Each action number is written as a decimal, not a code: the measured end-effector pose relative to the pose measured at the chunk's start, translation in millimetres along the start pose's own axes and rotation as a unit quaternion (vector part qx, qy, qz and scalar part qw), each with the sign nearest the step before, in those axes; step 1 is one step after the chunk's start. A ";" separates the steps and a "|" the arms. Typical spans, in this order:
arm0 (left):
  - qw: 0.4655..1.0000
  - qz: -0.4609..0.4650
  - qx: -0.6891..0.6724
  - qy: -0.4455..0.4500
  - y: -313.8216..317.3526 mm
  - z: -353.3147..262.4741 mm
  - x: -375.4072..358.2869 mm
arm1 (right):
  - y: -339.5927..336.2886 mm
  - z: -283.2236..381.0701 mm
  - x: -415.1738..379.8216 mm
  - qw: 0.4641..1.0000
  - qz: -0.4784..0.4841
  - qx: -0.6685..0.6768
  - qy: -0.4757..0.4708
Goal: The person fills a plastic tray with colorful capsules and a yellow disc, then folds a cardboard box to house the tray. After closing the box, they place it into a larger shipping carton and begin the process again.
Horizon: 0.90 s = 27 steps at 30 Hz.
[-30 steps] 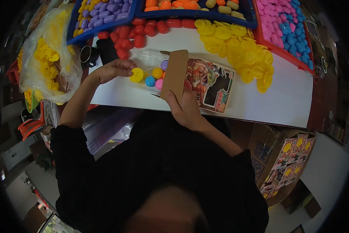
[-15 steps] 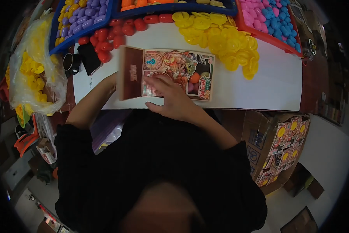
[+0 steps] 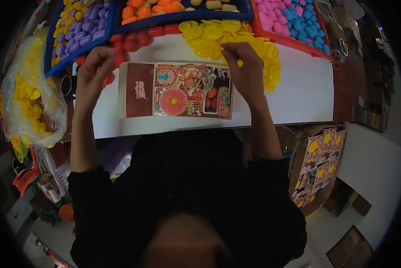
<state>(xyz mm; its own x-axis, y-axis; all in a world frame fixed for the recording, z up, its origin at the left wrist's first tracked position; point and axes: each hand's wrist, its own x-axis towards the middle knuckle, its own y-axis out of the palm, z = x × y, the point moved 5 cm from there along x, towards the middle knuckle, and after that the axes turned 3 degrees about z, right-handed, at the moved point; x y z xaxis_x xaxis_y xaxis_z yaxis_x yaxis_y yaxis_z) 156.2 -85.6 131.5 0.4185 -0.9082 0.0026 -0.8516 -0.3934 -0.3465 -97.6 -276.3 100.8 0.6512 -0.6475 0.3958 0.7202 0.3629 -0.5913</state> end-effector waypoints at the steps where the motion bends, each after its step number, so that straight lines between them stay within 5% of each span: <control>1: 0.995 0.080 0.044 0.045 20.0 -14.5 -12.1 | 2.0 4.2 17.3 0.999 0.023 -0.021 0.015; 2: 0.980 0.157 0.090 0.089 42.4 -29.1 -25.2 | 6.3 -0.8 28.7 0.999 0.024 -0.023 0.009; 4: 0.929 0.224 0.228 0.185 80.4 -29.6 -54.3 | 24.4 3.0 48.9 0.946 0.029 -0.259 -0.195; 7: 0.935 0.156 0.282 0.150 103.1 -3.8 -67.1 | 43.8 -21.7 57.7 0.913 0.116 -0.327 -0.212; 11: 0.957 0.063 0.243 0.145 116.3 7.6 -60.4 | 24.1 5.8 53.5 0.912 0.110 -0.340 -0.202; 12: 0.953 0.056 0.250 0.160 121.7 8.3 -58.0 | 8.8 14.0 47.9 0.975 0.131 -0.179 -0.022; 13: 0.949 0.051 0.257 0.177 125.7 7.3 -56.9 | 2.1 14.7 33.1 0.977 0.143 -0.008 0.160; 17: 0.909 0.077 0.360 0.198 136.7 1.0 -57.5 | 26.8 19.0 -29.7 0.940 0.238 0.086 0.230; 20: 0.873 0.130 0.435 0.179 134.6 -2.0 -51.3 | 31.6 32.6 -41.0 0.985 0.139 -0.105 -0.010; 27: 0.941 0.172 0.254 0.146 111.5 9.5 -33.5 | 40.1 35.5 -41.9 0.984 0.126 -0.110 -0.057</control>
<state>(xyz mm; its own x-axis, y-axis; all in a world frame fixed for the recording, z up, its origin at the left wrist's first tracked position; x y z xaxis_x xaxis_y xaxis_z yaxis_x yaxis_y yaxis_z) 50.2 -97.7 83.8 -0.0221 -0.9989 0.0410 -0.6292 -0.0180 -0.7771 -87.4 -210.8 85.4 0.8341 -0.4718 0.2858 0.4715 0.3408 -0.8134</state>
